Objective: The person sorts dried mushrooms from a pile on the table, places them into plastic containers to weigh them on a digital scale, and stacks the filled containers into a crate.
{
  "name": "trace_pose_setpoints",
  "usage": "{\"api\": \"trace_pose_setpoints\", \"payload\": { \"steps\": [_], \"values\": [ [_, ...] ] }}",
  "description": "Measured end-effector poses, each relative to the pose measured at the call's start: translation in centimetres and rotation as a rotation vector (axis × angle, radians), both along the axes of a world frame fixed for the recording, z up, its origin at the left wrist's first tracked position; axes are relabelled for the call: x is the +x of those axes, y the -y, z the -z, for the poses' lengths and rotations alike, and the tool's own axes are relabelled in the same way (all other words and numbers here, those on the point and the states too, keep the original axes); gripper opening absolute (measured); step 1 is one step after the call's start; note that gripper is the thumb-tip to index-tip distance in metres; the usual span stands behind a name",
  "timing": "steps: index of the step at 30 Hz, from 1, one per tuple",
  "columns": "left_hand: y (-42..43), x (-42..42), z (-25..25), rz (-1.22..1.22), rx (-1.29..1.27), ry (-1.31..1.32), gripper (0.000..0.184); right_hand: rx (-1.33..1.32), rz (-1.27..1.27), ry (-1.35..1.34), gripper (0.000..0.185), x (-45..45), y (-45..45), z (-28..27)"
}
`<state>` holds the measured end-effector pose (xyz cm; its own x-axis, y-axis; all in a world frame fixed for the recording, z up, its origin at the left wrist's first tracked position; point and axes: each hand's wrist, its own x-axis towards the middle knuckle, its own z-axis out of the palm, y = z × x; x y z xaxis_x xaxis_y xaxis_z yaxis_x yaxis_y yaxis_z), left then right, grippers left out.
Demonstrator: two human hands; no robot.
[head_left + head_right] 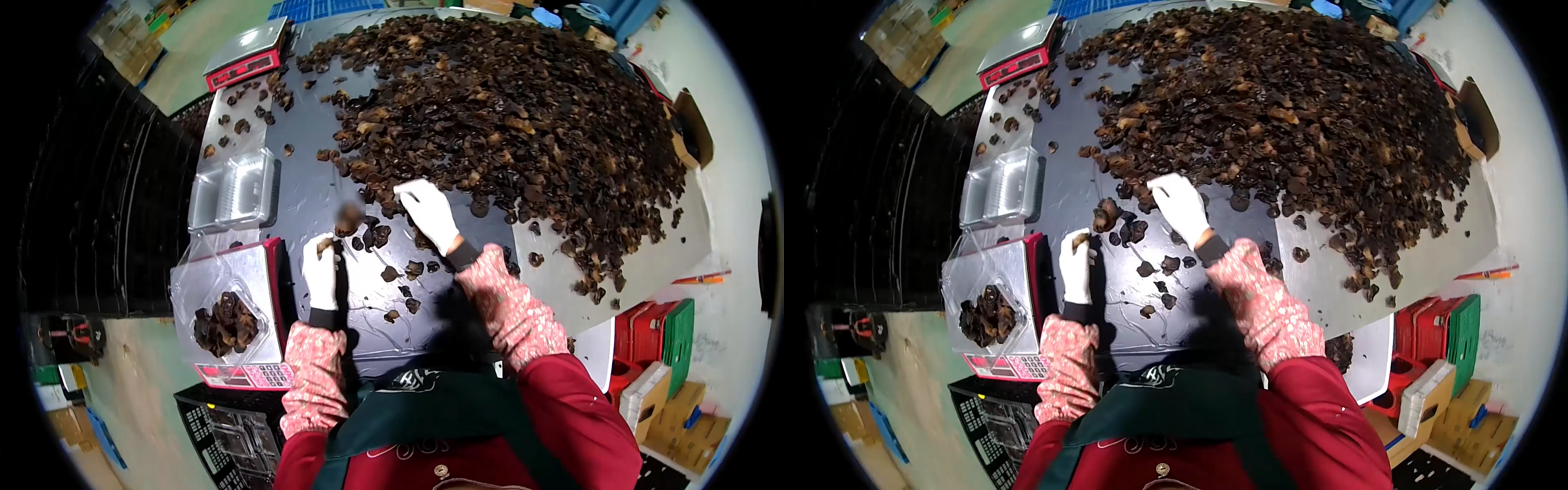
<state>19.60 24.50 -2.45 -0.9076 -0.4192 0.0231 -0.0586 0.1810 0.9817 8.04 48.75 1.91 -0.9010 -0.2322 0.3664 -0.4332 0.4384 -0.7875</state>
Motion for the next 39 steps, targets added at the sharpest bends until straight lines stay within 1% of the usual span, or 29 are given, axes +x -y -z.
{"api": "trace_pose_setpoints", "payload": {
  "steps": [1,2,3,6,8,9,10,12,13,14,16,17,18,20,21,23,24,25,26,27,28,30,31,32,34,35,36,37,39],
  "values": [
    [-0.3,2.3,-3.6,0.029,0.446,0.075,0.035,0.111,0.002,-0.124,0.03,-1.6,1.7,-0.2],
    [-0.2,3.0,-3.9,-0.01,0.645,0.055,0.045,0.218,0.023,-0.262,0.036,-3.1,3.4,-0.7],
    [0.2,3.7,-3.6,-0.014,0.757,-0.028,0.048,0.451,-0.073,-0.097,0.046,-3.4,4.9,-0.9],
    [0.2,3.3,-4.1,-0.016,1.092,-0.243,0.051,0.597,-0.188,-0.142,0.031,-2.6,6.0,1.4],
    [0.0,2.9,-5.1,-0.046,1.129,-0.23,0.032,0.406,-0.189,-0.165,0.023,-0.9,5.9,1.7],
    [0.7,1.9,-4.3,-0.023,1.089,-0.206,0.017,0.402,-0.196,-0.097,0.025,0.5,5.7,1.3],
    [-0.6,1.6,-6.6,-0.098,1.098,-0.21,0.017,0.383,-0.181,-0.018,0.027,2.1,5.1,0.9],
    [0.1,-1.6,-4.0,-0.046,0.353,0.137,0.013,0.08,-0.179,0.191,0.032,4.3,3.2,0.4],
    [-0.3,-1.8,-4.0,-0.084,0.371,0.146,0.015,0.108,-0.19,0.262,0.034,4.4,2.9,-0.2],
    [-0.8,-3.8,-1.2,-0.048,-0.016,-0.075,0.024,0.05,-0.188,0.271,0.031,4.7,2.3,-1.1],
    [-2.1,-4.8,-1.5,-0.067,-0.657,-0.169,0.026,-0.092,-0.25,0.449,0.032,4.0,0.6,-1.3],
    [-2.4,-4.6,-1.9,0.019,-0.614,0.03,0.026,-0.232,-0.306,0.664,0.03,3.4,-0.4,-1.6],
    [-2.7,-4.8,-2.3,0.11,-0.569,0.222,0.027,-0.395,-0.311,0.723,0.031,2.1,-1.4,-1.9],
    [-2.9,-4.3,-2.2,0.081,-0.583,0.121,0.024,-0.306,-0.306,0.744,0.026,1.2,-1.7,-1.5],
    [-2.9,-3.8,-2.4,0.009,-0.55,0.12,0.023,0.002,-0.329,0.273,0.021,-0.2,-1.1,-0.7],
    [-2.2,-2.7,0.4,-0.133,-0.474,0.037,0.015,0.138,-0.228,0.17,0.019,-1.1,0.9,-1.2],
    [-1.6,-1.5,-1.3,-0.104,-0.029,0.168,0.009,0.276,-0.142,0.128,0.019,-1.8,2.8,-2.2],
    [-1.5,-1.2,-1.5,-0.103,0.088,0.145,0.007,0.297,-0.15,0.089,0.024,-2.1,3.0,-2.1],
    [-1.4,-1.0,-1.6,-0.109,0.202,0.122,0.009,0.23,-0.164,-0.002,0.034,-2.7,4.4,-1.6],
    [-0.9,-0.6,-0.4,-0.099,0.202,0.05,0.024,0.299,-0.146,-0.094,0.038,-3.2,6.1,-2.3],
    [-1.5,-0.1,-3.5,-0.09,0.355,0.077,0.03,0.366,-0.128,-0.184,0.042,-3.7,7.5,-2.5],
    [-0.7,0.4,-2.3,-0.05,0.305,0.086,0.028,0.52,-0.256,-0.158,0.049,-5.0,9.6,-1.6],
    [-0.1,0.4,-1.6,-0.051,0.023,0.049,0.023,0.563,-0.359,-0.134,0.05,-5.3,10.0,-0.6],
    [0.0,0.3,-0.7,-0.057,0.019,0.051,0.023,0.728,-0.487,-0.147,0.038,-6.0,10.4,0.2],
    [-0.9,-0.9,-1.9,-0.116,-0.276,0.013,0.019,0.579,-0.465,-0.094,0.024,-6.0,10.3,0.5],
    [-1.6,-1.4,-3.1,-0.111,-0.248,0.169,0.022,0.35,-0.367,0.023,0.021,-5.6,9.5,0.2],
    [-2.1,-1.9,-3.6,-0.063,-0.145,0.158,0.029,0.124,-0.266,0.138,0.019,-5.3,8.4,-1.2],
    [-2.5,-2.5,-3.7,-0.05,-0.304,0.252,0.03,0.013,-0.228,0.192,0.02,-6.0,7.3,-1.8],
    [-2.9,-3.2,-3.0,-0.021,-0.562,0.33,0.029,-0.509,-0.238,0.682,0.012,-5.5,3.5,-4.8]
  ]
}}
